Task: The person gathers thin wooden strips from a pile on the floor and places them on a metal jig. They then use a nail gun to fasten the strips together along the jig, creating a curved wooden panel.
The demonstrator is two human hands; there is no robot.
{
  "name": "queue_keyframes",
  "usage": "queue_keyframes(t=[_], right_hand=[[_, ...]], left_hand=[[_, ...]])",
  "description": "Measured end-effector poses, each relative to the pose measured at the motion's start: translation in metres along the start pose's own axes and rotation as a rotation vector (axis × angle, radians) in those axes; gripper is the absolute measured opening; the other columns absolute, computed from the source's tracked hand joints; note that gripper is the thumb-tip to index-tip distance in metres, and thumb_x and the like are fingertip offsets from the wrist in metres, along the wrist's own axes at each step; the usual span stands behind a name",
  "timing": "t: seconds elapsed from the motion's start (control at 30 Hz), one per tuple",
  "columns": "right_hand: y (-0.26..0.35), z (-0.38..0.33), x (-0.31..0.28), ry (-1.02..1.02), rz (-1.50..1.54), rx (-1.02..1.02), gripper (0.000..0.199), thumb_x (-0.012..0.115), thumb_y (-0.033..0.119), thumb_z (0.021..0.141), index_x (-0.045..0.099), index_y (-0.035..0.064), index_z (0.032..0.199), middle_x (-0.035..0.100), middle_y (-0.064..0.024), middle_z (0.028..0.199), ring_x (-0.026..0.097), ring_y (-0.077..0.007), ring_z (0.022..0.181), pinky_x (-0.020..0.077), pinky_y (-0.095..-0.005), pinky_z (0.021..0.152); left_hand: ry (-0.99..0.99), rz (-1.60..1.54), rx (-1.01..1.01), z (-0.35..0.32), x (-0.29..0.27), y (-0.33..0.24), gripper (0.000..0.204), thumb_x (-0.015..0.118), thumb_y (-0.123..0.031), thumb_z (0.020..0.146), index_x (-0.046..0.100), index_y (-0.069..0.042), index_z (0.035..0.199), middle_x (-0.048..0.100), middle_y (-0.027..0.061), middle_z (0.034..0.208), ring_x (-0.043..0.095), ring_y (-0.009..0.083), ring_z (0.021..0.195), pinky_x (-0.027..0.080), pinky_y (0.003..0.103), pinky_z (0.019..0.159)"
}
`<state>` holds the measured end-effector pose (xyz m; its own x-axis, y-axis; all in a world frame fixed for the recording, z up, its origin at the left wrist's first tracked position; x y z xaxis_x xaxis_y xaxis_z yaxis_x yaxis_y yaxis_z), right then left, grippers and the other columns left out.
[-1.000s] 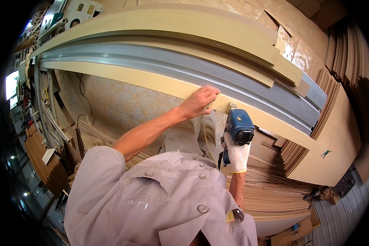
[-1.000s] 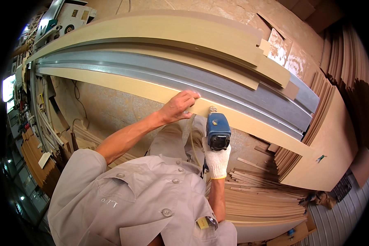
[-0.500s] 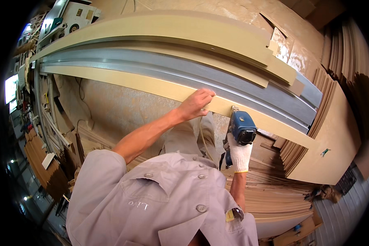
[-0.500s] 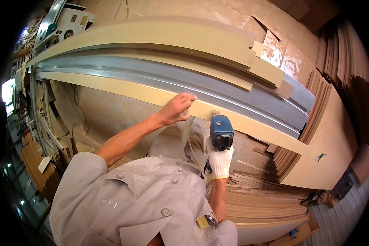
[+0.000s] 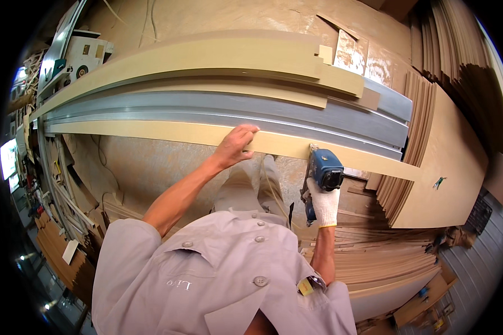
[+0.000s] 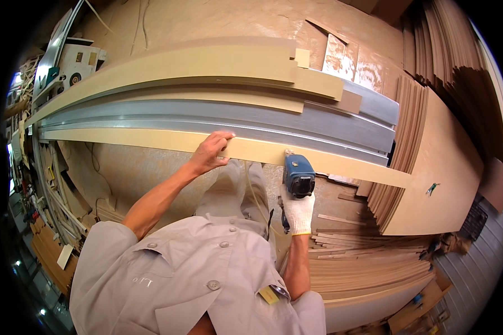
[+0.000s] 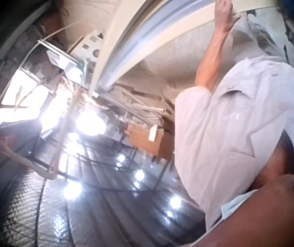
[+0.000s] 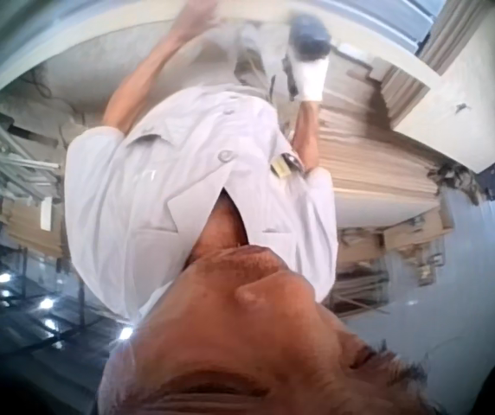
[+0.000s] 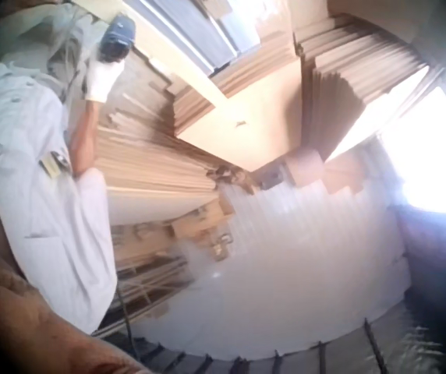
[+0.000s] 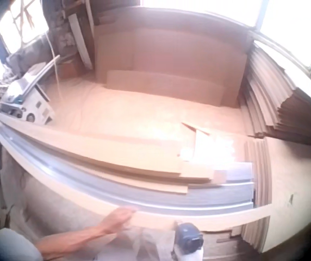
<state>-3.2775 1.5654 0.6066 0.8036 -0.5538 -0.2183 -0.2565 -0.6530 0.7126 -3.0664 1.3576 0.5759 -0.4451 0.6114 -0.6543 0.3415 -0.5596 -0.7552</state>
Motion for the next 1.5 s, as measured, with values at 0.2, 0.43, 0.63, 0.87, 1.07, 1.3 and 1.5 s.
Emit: queue_keyframes(t=[0.2, 0.43, 0.63, 0.87, 1.07, 1.3, 1.5], right_hand=[[-0.015, 0.009, -0.041, -0.062, -0.032, -0.062, 0.013, 0.076, 0.008, 0.087, 0.068, 0.0, 0.094, 0.069, -0.0044, 0.074, 0.065, -0.0134, 0.058, 0.0514, -0.0302, 0.055], [-0.021, 0.016, -0.085, -0.108, 0.072, -0.029, 0.021, 0.073, 0.008, 0.089, 0.069, -0.0021, 0.107, 0.067, -0.0054, 0.072, 0.064, -0.0149, 0.055, 0.0514, -0.0291, 0.053], [-0.02, 0.005, -0.093, -0.158, 0.256, -0.046, 0.021, 0.072, 0.005, 0.088, 0.069, -0.0042, 0.106, 0.066, -0.007, 0.074, 0.062, -0.0157, 0.053, 0.0514, -0.0299, 0.052], [-0.006, -0.028, -0.079, -0.238, 0.343, -0.105, 0.021, 0.072, 0.002, 0.088, 0.069, -0.0046, 0.108, 0.062, -0.005, 0.072, 0.058, -0.0153, 0.052, 0.0518, -0.0316, 0.051], [0.08, -0.059, 0.027, -0.078, 0.353, -0.24, 0.025, 0.073, 0.007, 0.089, 0.064, -0.0032, 0.11, 0.059, -0.0056, 0.072, 0.057, -0.017, 0.053, 0.0528, -0.034, 0.052], [0.149, -0.133, 0.291, 0.435, 0.704, -0.108, 0.021, 0.066, 0.019, 0.096, 0.065, 0.0035, 0.11, 0.062, -0.003, 0.078, 0.052, -0.014, 0.063, 0.0497, -0.0368, 0.07], [0.156, -0.219, 0.493, 0.819, 0.603, -0.026, 0.034, 0.062, 0.018, 0.095, 0.06, 0.002, 0.126, 0.072, -0.0103, 0.116, 0.047, -0.0113, 0.06, 0.0477, -0.0315, 0.065]], left_hand=[[0.023, 0.019, -0.052, 0.001, 0.001, 0.0, 0.034, 0.077, -0.002, 0.069, 0.05, -0.002, 0.09, 0.062, 0.0112, 0.136, 0.055, 0.0338, 0.126, 0.05, 0.042, 0.102], [0.032, 0.05, -0.019, 0.0, 0.0, -0.002, 0.033, 0.075, -0.004, 0.071, 0.054, 0.001, 0.096, 0.061, 0.0129, 0.134, 0.056, 0.0354, 0.125, 0.049, 0.043, 0.105], [0.056, 0.111, 0.045, 0.0, 0.001, -0.007, 0.035, 0.078, -0.007, 0.072, 0.053, -0.002, 0.096, 0.059, 0.0131, 0.138, 0.054, 0.0352, 0.128, 0.042, 0.049, 0.116], [0.018, 0.258, 0.043, -0.016, -0.007, -0.012, 0.043, 0.082, -0.016, 0.075, 0.055, -0.003, 0.106, 0.054, 0.0142, 0.143, 0.051, 0.0352, 0.131, 0.037, 0.05, 0.12], [-0.118, -0.069, -0.166, -0.081, -0.053, -0.017, 0.049, 0.083, -0.024, 0.082, 0.058, -0.004, 0.12, 0.058, 0.016, 0.138, 0.055, 0.0343, 0.13, 0.044, 0.044, 0.112], [-0.558, -0.277, -0.107, -0.224, -0.211, -0.06, 0.061, 0.084, -0.025, 0.082, 0.059, -0.004, 0.134, 0.057, 0.0133, 0.141, 0.052, 0.0344, 0.133, 0.043, 0.042, 0.113], [-0.815, 0.175, -0.268, -0.367, -0.328, -0.016, 0.06, 0.086, -0.021, 0.076, 0.063, -0.008, 0.13, 0.06, 0.0064, 0.131, 0.054, 0.0268, 0.122, 0.042, 0.042, 0.108]])
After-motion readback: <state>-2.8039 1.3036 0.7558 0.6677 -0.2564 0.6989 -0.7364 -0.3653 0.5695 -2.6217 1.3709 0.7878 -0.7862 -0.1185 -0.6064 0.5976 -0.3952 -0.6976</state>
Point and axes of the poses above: each hand's wrist, its own z-axis towards the middle knuckle, its own x-axis out of the palm, y = z × x, the point moved 10 cm from there along z, towards the middle knuckle
